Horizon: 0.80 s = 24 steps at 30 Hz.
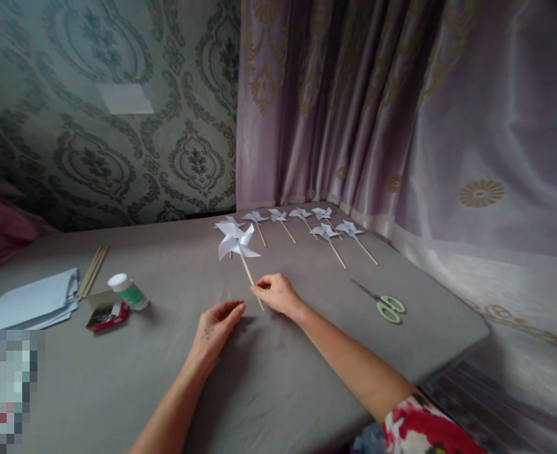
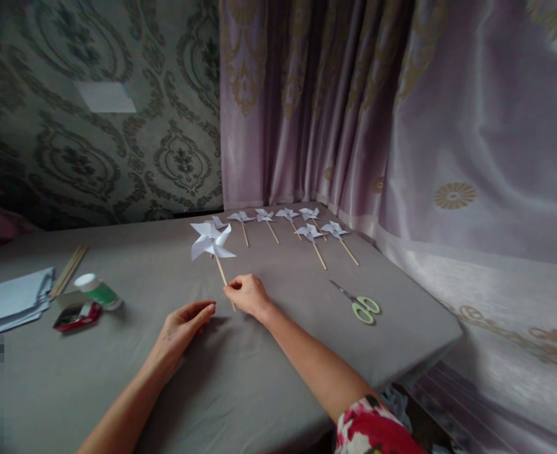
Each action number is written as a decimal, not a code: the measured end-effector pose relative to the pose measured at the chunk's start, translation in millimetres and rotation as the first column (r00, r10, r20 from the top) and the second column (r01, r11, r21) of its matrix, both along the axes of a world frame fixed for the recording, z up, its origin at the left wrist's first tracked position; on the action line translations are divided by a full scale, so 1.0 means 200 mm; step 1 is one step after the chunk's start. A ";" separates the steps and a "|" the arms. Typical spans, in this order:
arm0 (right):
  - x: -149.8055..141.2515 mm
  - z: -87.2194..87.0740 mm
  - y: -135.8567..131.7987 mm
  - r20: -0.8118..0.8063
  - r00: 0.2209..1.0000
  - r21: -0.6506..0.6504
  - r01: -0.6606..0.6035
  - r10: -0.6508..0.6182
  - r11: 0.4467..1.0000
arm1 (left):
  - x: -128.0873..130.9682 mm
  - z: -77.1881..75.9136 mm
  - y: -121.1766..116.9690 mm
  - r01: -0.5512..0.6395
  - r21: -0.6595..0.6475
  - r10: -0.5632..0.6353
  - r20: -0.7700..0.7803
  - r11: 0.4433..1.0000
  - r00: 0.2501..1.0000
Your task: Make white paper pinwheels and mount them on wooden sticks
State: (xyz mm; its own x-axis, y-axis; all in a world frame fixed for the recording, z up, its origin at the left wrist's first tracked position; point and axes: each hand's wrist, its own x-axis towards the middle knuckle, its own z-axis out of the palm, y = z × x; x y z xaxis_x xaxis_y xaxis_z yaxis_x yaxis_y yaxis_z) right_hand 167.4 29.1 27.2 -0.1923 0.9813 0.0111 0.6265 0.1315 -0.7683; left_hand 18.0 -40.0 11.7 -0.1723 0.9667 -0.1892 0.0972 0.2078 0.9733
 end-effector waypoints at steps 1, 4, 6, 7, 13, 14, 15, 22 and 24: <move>0.05 -0.01 0.03 0.022 0.999 0.007 0.027 -0.027 1.000 | 0.00 -0.01 0.00 -0.004 0.001 0.004 -0.014 1.000 1.000; 0.22 -0.03 0.14 0.095 0.986 0.047 0.131 -0.135 0.990 | -0.01 -0.02 0.01 -0.003 -0.017 0.002 -0.045 1.000 0.999; 0.33 -0.03 0.21 0.152 0.964 0.072 0.210 -0.219 0.975 | -0.01 -0.03 0.02 0.016 -0.028 -0.018 -0.061 0.999 0.998; 0.38 -0.03 0.25 0.181 0.948 0.084 0.250 -0.262 0.965 | -0.01 -0.03 0.02 0.028 -0.032 -0.030 -0.069 0.999 0.997; 0.58 -0.03 0.43 0.331 0.845 0.116 0.405 -0.420 0.907 | -0.01 -0.03 0.02 0.074 -0.030 -0.077 -0.131 0.997 0.988; 0.59 -0.04 0.45 0.352 0.832 0.117 0.416 -0.430 0.902 | -0.01 -0.03 0.02 0.081 -0.030 -0.084 -0.142 0.996 0.986; 0.59 -0.04 0.47 0.371 0.820 0.116 0.424 -0.435 0.898 | -0.01 -0.03 0.02 0.087 -0.032 -0.091 -0.151 0.996 0.984; 0.58 -0.05 0.57 0.466 0.779 0.096 0.427 -0.420 0.899 | -0.02 -0.03 0.02 0.089 -0.047 -0.095 -0.139 0.995 0.986; 0.57 -0.05 0.59 0.482 0.772 0.092 0.425 -0.414 0.901 | -0.02 -0.03 0.02 0.083 -0.046 -0.088 -0.121 0.995 0.989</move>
